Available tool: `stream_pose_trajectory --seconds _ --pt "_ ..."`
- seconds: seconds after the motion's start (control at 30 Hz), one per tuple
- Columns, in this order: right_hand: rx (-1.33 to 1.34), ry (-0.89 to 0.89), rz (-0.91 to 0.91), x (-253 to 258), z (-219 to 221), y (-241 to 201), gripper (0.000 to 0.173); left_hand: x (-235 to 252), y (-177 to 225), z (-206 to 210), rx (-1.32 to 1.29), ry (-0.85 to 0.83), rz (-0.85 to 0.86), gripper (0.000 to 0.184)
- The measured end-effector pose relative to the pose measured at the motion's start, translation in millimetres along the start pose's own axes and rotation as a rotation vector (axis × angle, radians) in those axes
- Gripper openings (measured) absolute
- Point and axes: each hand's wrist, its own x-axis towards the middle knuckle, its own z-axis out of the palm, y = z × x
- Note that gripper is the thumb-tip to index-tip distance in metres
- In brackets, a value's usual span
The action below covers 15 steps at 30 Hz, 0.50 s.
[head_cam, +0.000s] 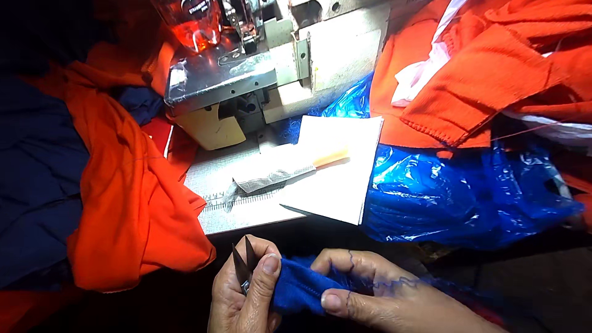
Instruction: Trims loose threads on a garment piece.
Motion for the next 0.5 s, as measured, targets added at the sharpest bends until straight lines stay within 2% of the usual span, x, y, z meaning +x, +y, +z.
stream_pose_trajectory --seconds 0.1,0.2,0.27,0.37,0.5 --pt "0.087 0.048 -0.019 0.6 4.7 -2.6 0.013 2.9 -3.3 0.1 0.096 0.013 0.025 0.012" --pt "0.182 0.132 -0.008 0.0 6.8 -5.1 0.018 3.4 -5.7 -3.2 0.459 0.029 0.168 0.005" --pt "0.186 0.173 0.002 -1.1 7.7 -7.0 0.021 0.8 -3.3 -5.1 0.717 0.032 0.273 0.021" --pt "0.184 0.229 0.009 -1.9 9.0 -8.4 0.019 -7.4 8.5 -3.5 0.873 -0.007 0.325 0.039" --pt "0.189 0.292 0.001 -1.1 10.5 -9.1 0.015 -19.1 27.9 2.4 0.895 -0.122 0.32 0.037"
